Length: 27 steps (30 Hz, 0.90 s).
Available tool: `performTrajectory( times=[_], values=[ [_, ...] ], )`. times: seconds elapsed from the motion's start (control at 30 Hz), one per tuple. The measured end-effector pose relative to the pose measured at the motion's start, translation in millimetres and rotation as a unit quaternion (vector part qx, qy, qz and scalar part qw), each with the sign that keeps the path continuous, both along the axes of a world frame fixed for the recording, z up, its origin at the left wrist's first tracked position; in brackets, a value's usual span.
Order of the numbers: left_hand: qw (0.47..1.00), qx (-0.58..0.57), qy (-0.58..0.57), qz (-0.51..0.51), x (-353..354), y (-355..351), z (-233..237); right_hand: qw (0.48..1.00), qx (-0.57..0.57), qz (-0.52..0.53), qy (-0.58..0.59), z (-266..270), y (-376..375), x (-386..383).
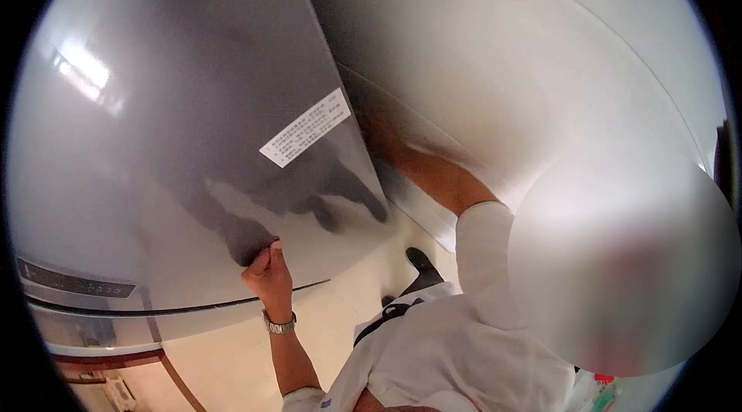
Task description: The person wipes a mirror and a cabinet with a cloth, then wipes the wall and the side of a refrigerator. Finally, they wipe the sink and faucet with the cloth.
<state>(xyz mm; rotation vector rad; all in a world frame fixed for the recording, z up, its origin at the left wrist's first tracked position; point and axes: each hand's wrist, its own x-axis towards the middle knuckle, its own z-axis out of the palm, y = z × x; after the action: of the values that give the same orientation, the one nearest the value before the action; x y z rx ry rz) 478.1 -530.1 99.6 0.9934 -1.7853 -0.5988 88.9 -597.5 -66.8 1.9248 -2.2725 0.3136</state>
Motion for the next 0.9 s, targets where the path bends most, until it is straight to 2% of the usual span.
performTrajectory(
  times=[0.03,0.07,0.17,0.2,0.23,0.27,0.3,0.33,0.4,0.47,0.5,0.53,0.6,0.67,0.73,0.8,0.83,0.9],
  values=[
    [1.000,-0.008,-0.010,0.002,-1,0,2,0.991,-0.033,0.037,0.121,-67,-2,-12],
    [1.000,-0.010,-0.009,0.003,-2,-1,4,0.991,-0.035,0.039,0.123,-70,11,-15],
    [0.999,-0.003,0.020,-0.040,1,2,6,0.958,0.115,0.087,0.248,-87,87,13],
    [0.999,-0.008,-0.001,-0.041,1,1,6,0.938,0.166,0.102,0.287,-96,104,13],
    [0.999,-0.013,-0.021,-0.044,1,1,7,0.938,0.167,0.102,0.288,-116,108,9],
    [0.999,-0.012,-0.018,-0.047,1,1,9,0.995,0.075,0.046,0.056,-162,102,-3],
    [0.998,-0.024,-0.041,-0.031,0,1,10,0.984,-0.024,-0.013,-0.178,-155,105,-1],
    [0.997,-0.035,-0.065,-0.017,-1,1,12,0.965,-0.024,-0.027,-0.261,-147,109,-6],
    [0.997,-0.029,-0.064,-0.033,-1,3,16,0.963,-0.009,-0.030,-0.267,-82,117,-1],
    [0.996,-0.021,-0.065,-0.054,-2,3,17,0.991,0.001,-0.005,-0.136,-23,119,-3],
    [0.995,-0.041,-0.072,-0.054,-1,4,18,0.994,-0.009,0.017,0.104,48,140,26],
    [0.994,-0.059,-0.080,-0.053,0,5,18,0.938,-0.052,0.011,0.342,125,163,58],
    [0.994,-0.058,-0.073,-0.049,-1,5,21,0.917,0.050,-0.034,0.394,214,184,84],
    [0.995,-0.056,-0.071,-0.049,0,6,21,0.905,-0.062,-0.063,0.415,259,203,76],
    [0.996,-0.052,-0.004,-0.072,-1,9,26,0.923,-0.084,-0.091,0.364,317,231,84],
    [0.996,-0.044,0.004,-0.080,-1,10,27,0.926,-0.111,-0.093,0.350,359,262,97],
    [0.996,-0.039,0.013,-0.080,-2,8,20,0.927,-0.144,-0.090,0.335,359,273,99],
    [0.996,-0.048,-0.011,-0.079,-2,10,23,0.932,-0.123,-0.095,0.328,334,294,93]
  ],
)
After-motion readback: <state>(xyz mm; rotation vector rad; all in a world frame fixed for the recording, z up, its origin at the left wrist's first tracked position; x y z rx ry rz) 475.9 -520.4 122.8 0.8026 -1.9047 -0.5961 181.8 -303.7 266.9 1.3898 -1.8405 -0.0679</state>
